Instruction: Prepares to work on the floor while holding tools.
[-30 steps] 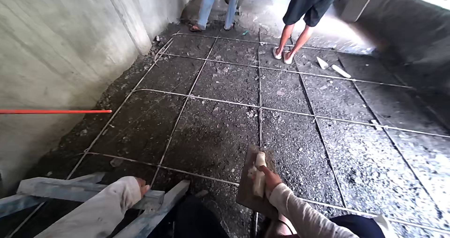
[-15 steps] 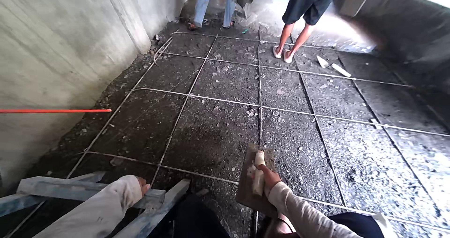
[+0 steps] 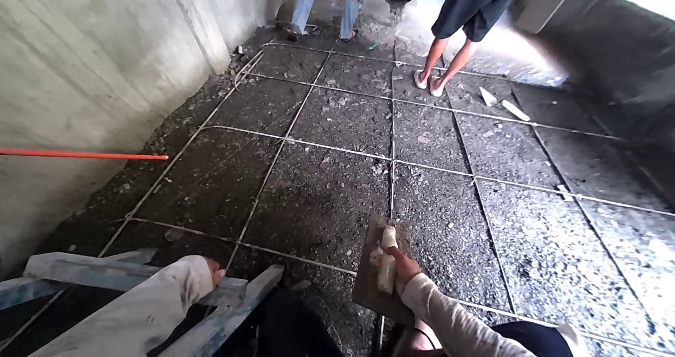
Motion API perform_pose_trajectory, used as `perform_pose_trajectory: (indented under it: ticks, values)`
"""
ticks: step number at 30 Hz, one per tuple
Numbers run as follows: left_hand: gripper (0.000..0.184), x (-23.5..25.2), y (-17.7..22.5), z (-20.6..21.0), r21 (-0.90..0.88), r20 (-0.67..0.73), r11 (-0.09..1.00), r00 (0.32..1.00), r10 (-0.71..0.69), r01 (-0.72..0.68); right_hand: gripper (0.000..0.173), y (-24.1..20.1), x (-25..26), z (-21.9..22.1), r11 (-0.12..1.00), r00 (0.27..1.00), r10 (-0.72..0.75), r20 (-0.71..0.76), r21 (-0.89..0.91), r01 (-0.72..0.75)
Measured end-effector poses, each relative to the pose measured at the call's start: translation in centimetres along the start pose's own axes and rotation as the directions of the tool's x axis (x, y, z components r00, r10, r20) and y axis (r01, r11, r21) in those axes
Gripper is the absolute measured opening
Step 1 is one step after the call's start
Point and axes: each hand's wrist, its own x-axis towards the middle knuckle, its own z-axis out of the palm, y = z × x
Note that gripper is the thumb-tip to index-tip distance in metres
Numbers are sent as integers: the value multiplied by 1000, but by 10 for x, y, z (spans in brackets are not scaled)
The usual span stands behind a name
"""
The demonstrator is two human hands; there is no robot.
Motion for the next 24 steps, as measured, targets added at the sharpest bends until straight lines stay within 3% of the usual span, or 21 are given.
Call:
perform_pose_trajectory:
  ticks: [7,10,13,19,24]
  values:
    - [58,8,-3,5,-3,-18,1000,1000,2,-2,38,-1,1,-1,1000,1000,5,-9,17,-5]
    - [60,60,-29,42,10,-149,1000,989,9,-8,38,1,1,-2,1000,1000,4,-6,12,-4]
    - [59,83,-39,52,-7,-107,999,994,-33,32,38,2,1,-2,1000,1000,8,-8,23,-8]
    - [57,67,-31,45,-17,-127,1000,992,-26,24,40,4,4,-2,1000,1000,15,-12,25,-15]
    - [57,10,-7,9,-13,-47,1000,999,4,-4,39,2,5,-1,1000,1000,13,-14,17,-13]
